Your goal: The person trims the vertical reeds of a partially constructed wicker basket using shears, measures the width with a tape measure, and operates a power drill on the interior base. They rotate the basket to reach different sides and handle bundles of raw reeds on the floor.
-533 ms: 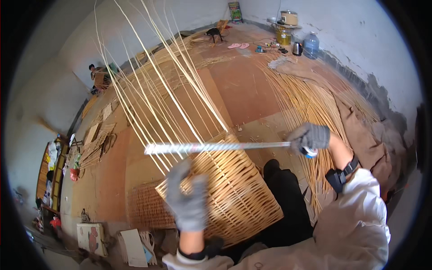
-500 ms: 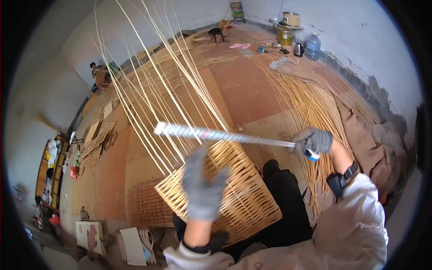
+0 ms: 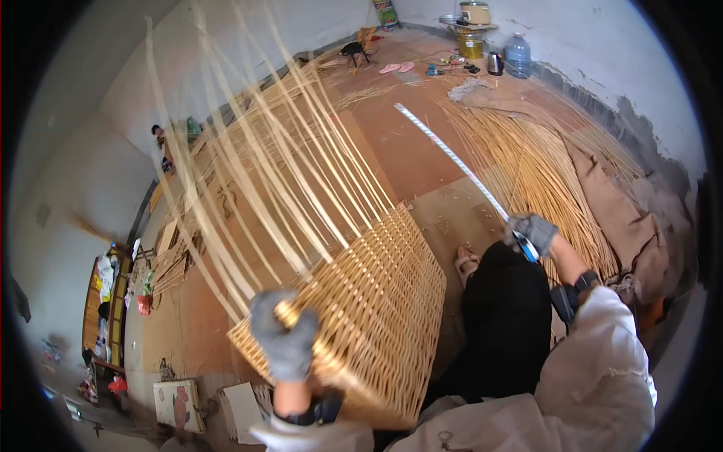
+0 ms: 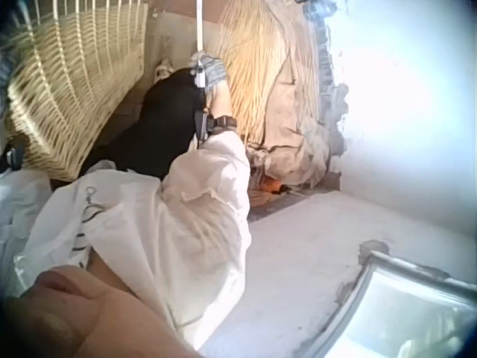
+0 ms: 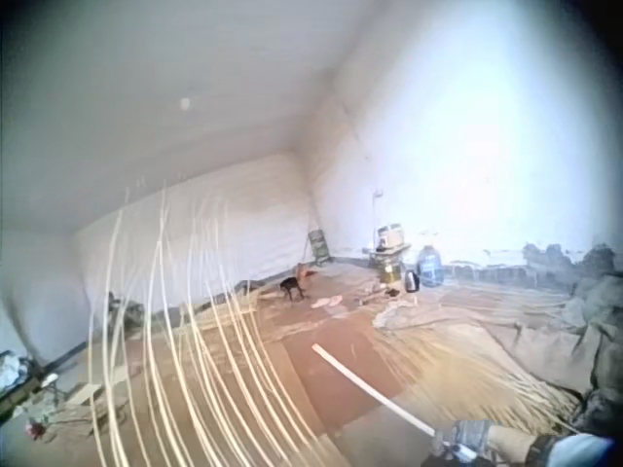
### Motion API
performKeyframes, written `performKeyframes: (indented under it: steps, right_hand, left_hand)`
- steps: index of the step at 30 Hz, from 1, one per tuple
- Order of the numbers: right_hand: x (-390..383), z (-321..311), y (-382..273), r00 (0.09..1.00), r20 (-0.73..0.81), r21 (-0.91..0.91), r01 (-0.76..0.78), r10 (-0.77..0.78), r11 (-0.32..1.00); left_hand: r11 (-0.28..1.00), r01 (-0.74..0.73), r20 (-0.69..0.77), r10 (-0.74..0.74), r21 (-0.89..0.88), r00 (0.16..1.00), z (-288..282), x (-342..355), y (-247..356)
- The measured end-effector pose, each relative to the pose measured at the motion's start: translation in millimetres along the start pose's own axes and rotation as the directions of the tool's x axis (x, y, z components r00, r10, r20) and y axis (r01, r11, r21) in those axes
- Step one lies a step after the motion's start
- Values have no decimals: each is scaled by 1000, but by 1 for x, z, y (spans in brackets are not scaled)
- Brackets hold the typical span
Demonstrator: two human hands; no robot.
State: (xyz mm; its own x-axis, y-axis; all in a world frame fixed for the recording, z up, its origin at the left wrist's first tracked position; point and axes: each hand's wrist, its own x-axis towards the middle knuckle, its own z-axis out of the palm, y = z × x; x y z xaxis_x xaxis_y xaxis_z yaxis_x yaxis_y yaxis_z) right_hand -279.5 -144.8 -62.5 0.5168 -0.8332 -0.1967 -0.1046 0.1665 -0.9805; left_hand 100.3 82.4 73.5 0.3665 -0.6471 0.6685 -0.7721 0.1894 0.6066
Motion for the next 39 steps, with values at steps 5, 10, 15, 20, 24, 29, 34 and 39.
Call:
performKeyframes:
  steps: [5,10,15,20,24,29,34,39]
  right_hand:
    - [42,17,-40,990,-17,-266,131,-140,955]
    - [34,14,-75,966,168,155,172,-198,973]
    - [-18,38,9,938,-56,-227,321,-342,919]
    - [-82,21,60,919,7,-264,381,-393,886]
    - [-76,17,2,885,-95,-642,296,-457,707]
    - [-34,68,-22,972,230,-434,138,-38,890]
    - [22,182,-30,853,418,-180,-260,313,949]
    - [54,198,-11,817,462,-619,19,344,785]
  left_hand:
    - [952,68,-150,-117,-297,982,-87,-10,29]
    - [768,201,35,-227,-608,973,-108,22,-76]
    - [228,646,369,-664,-728,650,-62,-57,-182]
    - [357,723,291,-742,-591,604,-59,-111,-210]
    - [229,754,310,-810,-616,498,-42,-92,-223]
    - [436,622,-21,-829,-651,560,-7,-90,-205]
    - [383,441,-36,-786,-812,618,-21,-105,-216]
    - [408,402,-80,-777,-820,625,-22,-104,-213]
